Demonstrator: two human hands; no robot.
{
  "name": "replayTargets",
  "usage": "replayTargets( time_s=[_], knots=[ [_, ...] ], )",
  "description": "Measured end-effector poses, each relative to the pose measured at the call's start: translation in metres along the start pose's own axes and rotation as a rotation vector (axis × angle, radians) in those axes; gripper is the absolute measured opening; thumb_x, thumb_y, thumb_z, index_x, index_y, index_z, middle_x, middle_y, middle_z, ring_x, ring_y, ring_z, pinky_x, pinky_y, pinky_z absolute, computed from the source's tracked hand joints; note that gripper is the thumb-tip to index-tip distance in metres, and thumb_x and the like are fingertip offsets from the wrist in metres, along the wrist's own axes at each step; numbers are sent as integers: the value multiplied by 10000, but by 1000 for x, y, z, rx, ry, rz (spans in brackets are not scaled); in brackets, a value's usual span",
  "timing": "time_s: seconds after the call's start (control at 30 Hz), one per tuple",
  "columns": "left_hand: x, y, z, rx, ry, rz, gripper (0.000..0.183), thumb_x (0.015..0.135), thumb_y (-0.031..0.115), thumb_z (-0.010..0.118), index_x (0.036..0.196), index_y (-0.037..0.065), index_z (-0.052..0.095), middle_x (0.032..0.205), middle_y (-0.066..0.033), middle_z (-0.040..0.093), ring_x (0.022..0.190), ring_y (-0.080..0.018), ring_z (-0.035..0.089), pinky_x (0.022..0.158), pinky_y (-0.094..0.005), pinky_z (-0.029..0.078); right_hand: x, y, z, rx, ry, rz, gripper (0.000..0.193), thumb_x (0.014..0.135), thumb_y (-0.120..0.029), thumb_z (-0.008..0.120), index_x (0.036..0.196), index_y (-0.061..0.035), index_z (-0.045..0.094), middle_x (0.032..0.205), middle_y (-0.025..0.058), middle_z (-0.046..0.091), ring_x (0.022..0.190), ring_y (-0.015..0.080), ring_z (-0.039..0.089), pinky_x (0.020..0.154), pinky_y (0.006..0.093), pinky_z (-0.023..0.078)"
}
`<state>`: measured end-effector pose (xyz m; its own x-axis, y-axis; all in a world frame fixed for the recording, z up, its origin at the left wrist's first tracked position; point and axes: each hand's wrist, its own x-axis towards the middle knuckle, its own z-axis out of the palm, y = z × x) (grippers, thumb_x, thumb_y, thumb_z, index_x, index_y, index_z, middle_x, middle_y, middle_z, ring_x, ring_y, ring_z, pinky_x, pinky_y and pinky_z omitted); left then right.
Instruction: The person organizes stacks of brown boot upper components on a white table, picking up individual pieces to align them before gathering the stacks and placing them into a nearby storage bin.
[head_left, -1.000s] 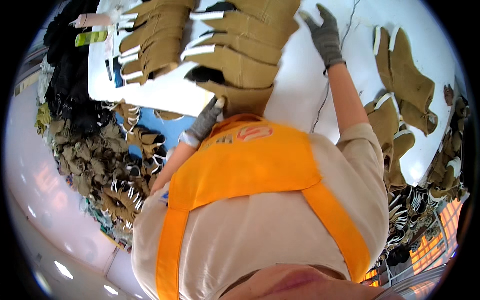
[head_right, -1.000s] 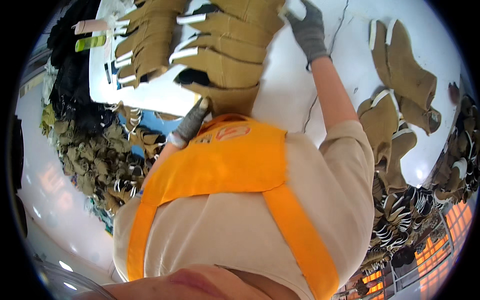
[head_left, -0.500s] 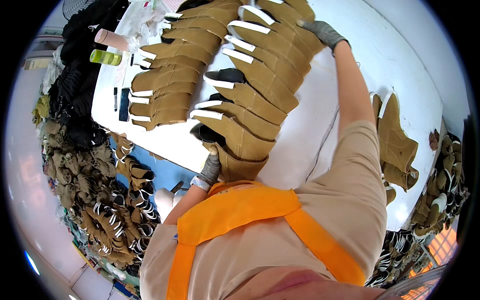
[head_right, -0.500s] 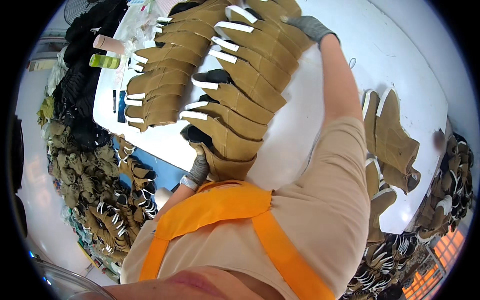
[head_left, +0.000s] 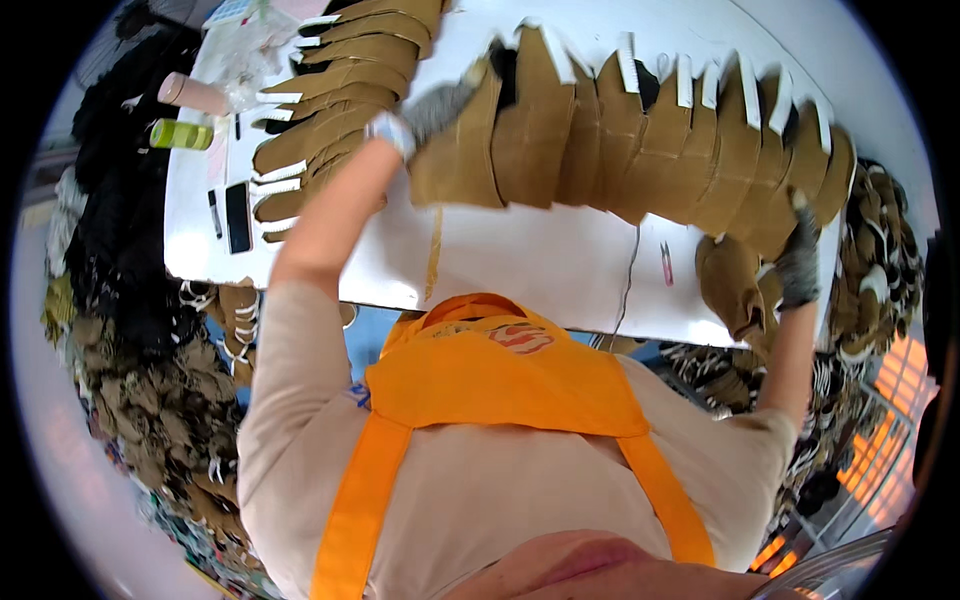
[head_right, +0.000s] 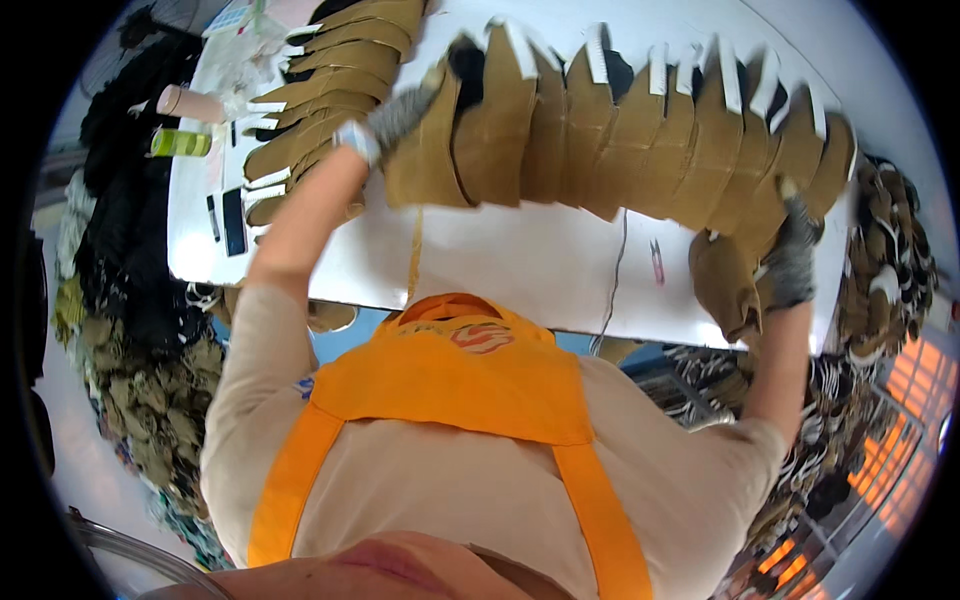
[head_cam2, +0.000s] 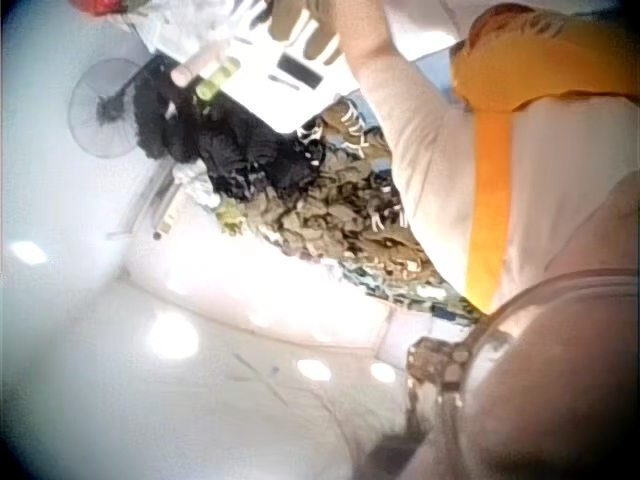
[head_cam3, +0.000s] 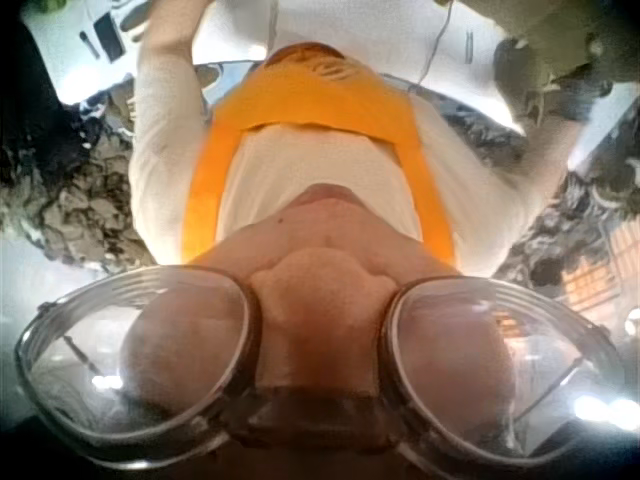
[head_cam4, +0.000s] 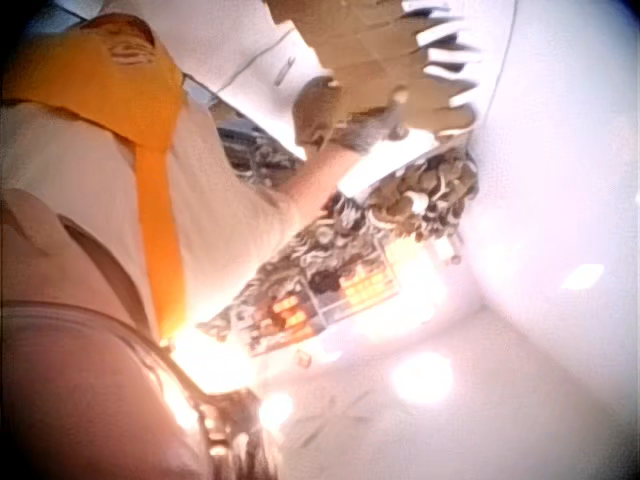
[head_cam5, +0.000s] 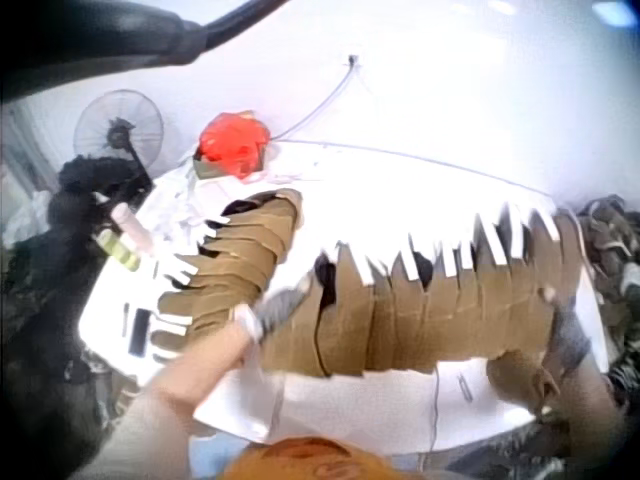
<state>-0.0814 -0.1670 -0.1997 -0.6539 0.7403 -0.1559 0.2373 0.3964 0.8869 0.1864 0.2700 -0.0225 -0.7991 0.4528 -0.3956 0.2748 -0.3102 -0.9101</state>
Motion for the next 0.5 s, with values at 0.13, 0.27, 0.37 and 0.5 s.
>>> replayTargets(
  time_s=[0.13,0.27,0.37,0.5],
  knots=[
    [104,19,-60,313,-147,75,675,974,602,369,1369,72,503,1264,-171,612,1222,-240,533,1069,-315,353,-102,88,37,217,237,-59,698,868,-436,674,1396,-42,441,1349,122,545,1209,283,554,1005,420,471],
    [168,20,-54,827,-191,173,710,927,629,433,1357,70,516,1311,-177,588,1252,-278,523,1080,-353,353,-178,167,132,504,438,-94,700,876,-472,642,1406,-66,431,1399,110,507,1261,289,510,1031,451,443],
    [179,43,-21,855,-210,238,689,907,612,463,1341,82,537,1314,-166,592,1253,-283,529,1081,-379,359,-192,217,191,811,500,35,715,892,-510,603,1429,-82,400,1431,107,475,1283,293,486,1042,460,430],
    [188,64,6,844,-255,242,662,881,590,503,1320,99,565,1317,-151,596,1255,-291,537,1084,-413,367,-185,316,258,822,461,285,751,843,-495,700,1390,-67,412,1361,103,494,1251,286,495,1035,477,441]
  ],
)
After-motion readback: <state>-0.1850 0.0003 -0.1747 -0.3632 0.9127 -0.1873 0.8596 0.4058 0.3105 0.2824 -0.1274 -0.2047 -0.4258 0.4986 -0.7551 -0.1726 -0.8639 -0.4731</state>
